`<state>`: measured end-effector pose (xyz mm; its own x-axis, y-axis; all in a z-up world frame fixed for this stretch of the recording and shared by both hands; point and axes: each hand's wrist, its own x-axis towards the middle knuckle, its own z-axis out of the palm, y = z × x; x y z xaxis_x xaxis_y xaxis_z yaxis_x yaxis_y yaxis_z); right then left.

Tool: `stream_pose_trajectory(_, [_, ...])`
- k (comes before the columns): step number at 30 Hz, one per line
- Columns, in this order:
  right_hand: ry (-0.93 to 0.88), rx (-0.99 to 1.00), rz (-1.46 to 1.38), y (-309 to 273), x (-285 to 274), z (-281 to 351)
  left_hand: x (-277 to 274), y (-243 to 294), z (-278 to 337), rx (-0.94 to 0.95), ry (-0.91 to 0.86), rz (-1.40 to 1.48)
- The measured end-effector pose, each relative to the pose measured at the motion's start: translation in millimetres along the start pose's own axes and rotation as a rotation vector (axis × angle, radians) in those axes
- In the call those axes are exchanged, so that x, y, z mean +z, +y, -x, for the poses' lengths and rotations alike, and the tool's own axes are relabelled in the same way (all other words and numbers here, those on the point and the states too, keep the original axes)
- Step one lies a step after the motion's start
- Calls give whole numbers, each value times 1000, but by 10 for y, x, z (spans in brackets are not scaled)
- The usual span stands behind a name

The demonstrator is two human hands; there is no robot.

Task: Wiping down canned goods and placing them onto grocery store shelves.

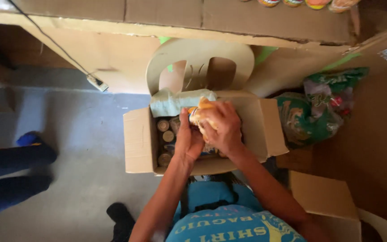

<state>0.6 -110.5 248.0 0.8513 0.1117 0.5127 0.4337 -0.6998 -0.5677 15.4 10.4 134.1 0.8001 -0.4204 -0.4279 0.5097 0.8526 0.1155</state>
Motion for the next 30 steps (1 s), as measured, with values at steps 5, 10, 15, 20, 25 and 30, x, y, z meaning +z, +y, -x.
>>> stream_pose_trajectory(5, [-114,237,38,597,-135,222,495,330,278,161,198,-227])
stream_pose_trajectory(10, [-176,-99,61,158,-356,-283,644,557,367,711,46,-741])
stream_pose_trajectory(15, [-179,80,-283,-281,-11,-936,1301,963,494,932,-77,-951])
stream_pose_trajectory(20, [56,-77,-441,-353,496,-1591,1925,1567,497,1285,73,-1264])
stream_pose_trajectory(25, [260,-128,-485,-226,1010,-2175,2192,2064,260,1644,105,-1538])
stream_pose_trajectory(30, [264,-92,-431,-292,1193,-2617,2211,2446,-145,1532,153,-1547])
